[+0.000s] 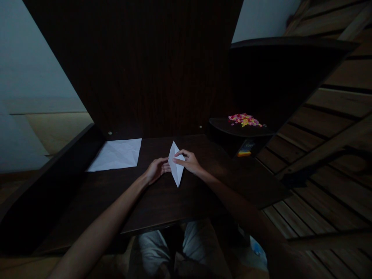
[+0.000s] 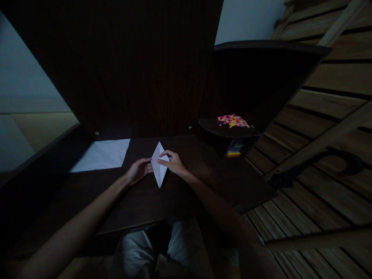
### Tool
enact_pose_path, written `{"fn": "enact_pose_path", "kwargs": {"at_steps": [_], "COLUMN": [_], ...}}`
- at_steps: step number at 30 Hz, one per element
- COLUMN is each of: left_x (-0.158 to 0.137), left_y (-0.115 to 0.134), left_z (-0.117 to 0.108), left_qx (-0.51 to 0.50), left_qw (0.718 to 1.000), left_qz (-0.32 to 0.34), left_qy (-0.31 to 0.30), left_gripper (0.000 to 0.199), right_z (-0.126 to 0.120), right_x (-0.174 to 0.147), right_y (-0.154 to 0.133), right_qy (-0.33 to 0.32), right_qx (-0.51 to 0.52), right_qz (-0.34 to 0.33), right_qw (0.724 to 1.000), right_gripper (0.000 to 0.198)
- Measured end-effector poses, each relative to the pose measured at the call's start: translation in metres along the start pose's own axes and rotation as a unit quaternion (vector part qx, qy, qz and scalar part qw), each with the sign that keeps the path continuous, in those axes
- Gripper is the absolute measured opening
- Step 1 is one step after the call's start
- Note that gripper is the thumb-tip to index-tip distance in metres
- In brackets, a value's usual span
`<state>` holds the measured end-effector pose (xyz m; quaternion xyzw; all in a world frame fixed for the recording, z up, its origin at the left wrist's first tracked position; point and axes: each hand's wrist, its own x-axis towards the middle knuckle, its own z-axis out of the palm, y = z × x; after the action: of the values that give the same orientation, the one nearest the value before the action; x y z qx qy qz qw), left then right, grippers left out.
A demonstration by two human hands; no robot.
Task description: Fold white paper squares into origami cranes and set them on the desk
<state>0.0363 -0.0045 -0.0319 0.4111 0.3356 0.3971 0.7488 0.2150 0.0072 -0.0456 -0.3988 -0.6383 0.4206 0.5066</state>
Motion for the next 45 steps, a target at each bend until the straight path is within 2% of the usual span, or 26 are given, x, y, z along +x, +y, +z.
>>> {"fn": "enact_pose_path", "kwargs": {"at_steps": [6,14,16,19,21,27,31,38,45], "left_x": [0.002,-0.002,-0.002,-0.001,-0.001,-0.004,-0.006,-0.007,-0.006], "left_y": [-0.003,-0.005,-0.005,-0.005,-0.006,-0.005,-0.004,-0.004,-0.006], "left_z": [-0.001,0.003,0.003,0.001,0.001,0.004,0.007,0.008,0.007], "left_qx": [0.002,0.102,0.109,0.126,0.144,0.227,0.246,0.243,0.217], "left_qw": [1.000,0.993,0.992,0.989,0.987,0.971,0.968,0.968,0.975], "left_qz": [0.025,0.055,0.062,0.070,0.071,0.067,0.041,0.039,0.024], "left_qy": [-0.009,0.011,0.020,0.029,0.027,0.009,-0.015,-0.039,-0.037], "left_gripper": [0.021,0.031,0.031,0.034,0.035,0.034,0.030,0.029,0.036], "right_z": [0.002,0.006,0.008,0.012,0.014,0.015,0.014,0.012,0.014], "right_x": [0.000,-0.004,-0.005,-0.005,-0.004,-0.006,-0.007,-0.006,-0.007], "right_y": [0.002,-0.004,-0.005,-0.006,-0.007,-0.016,-0.018,-0.017,-0.022], "right_qy": [0.014,0.016,0.025,0.051,0.072,0.046,0.065,0.069,0.059], "right_qx": [-0.003,0.005,0.039,0.103,0.145,0.152,0.158,0.145,0.135], "right_qz": [-0.028,-0.037,-0.014,0.042,0.076,0.164,0.202,0.180,0.188], "right_qw": [1.000,0.999,0.999,0.992,0.984,0.974,0.964,0.971,0.971], "right_gripper": [0.028,0.020,0.026,0.051,0.060,0.039,0.035,0.031,0.033]}}
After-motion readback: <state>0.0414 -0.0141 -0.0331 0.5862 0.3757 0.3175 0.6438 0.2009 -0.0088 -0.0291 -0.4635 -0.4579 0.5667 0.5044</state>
